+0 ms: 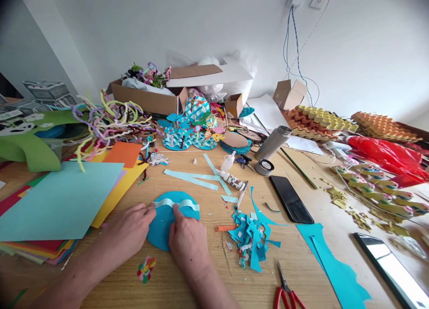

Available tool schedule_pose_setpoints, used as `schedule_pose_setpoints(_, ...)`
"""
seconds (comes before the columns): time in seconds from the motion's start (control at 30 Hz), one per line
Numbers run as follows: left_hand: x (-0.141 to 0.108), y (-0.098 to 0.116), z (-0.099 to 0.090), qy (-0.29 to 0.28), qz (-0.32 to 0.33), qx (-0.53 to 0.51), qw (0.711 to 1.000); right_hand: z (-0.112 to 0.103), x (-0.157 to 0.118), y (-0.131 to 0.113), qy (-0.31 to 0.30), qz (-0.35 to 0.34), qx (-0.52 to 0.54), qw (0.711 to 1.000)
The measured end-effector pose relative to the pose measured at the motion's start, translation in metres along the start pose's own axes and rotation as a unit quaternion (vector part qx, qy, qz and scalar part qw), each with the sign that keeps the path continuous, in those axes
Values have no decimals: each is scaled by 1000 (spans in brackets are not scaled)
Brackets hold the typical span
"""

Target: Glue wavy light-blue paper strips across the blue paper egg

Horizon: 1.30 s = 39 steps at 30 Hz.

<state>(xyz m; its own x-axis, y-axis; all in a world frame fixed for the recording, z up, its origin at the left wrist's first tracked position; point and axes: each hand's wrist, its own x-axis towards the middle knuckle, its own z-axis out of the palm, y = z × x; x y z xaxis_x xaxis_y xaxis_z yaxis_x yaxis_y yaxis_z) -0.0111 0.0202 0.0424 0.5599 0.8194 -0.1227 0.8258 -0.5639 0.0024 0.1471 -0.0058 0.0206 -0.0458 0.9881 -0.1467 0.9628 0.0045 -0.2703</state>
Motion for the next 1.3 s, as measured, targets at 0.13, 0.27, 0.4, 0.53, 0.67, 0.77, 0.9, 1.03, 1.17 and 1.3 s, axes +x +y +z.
schedule_pose_setpoints(0.13, -1, 0, 0, -2, -6, -6, 1000, -1, 2, 1, -4, 4, 4, 1000)
schedule_pose_setpoints(0.27, 1, 0, -2, -17, -9, -14, 1000, -3, 3, 2, -17, 12, 13, 1000)
schedule_pose_setpoints(0.4, 2, 0, -5, -27, -13, -21, 999, -6, 2, 1, -32, 10, 34, 999)
schedule_pose_setpoints(0.53, 2, -1, -6, -29, -13, -21, 999, -10, 2, 0, -40, 8, 74, 996)
schedule_pose_setpoints(0.67, 2, -2, -4, -23, -17, -26, 999, -15, 2, -1, -62, 10, 129, 990)
schedule_pose_setpoints(0.77, 1, -2, -4, -17, -19, -26, 999, -16, 2, 1, -71, 9, 164, 984)
schedule_pose_setpoints(0.9, 1, -2, -3, -9, -17, -24, 1000, -12, 2, 4, -116, 15, 234, 965)
schedule_pose_setpoints(1.03, 1, -2, -2, -5, -16, -24, 1000, -8, 1, 6, -131, 21, 275, 952)
schedule_pose_setpoints(1.17, 1, -1, -2, -7, -19, -21, 1000, -8, 2, 6, -119, 19, 271, 955)
schedule_pose_setpoints(1.3, 1, 0, -3, -19, -18, -17, 1000, -10, 3, 4, -93, 20, 234, 968)
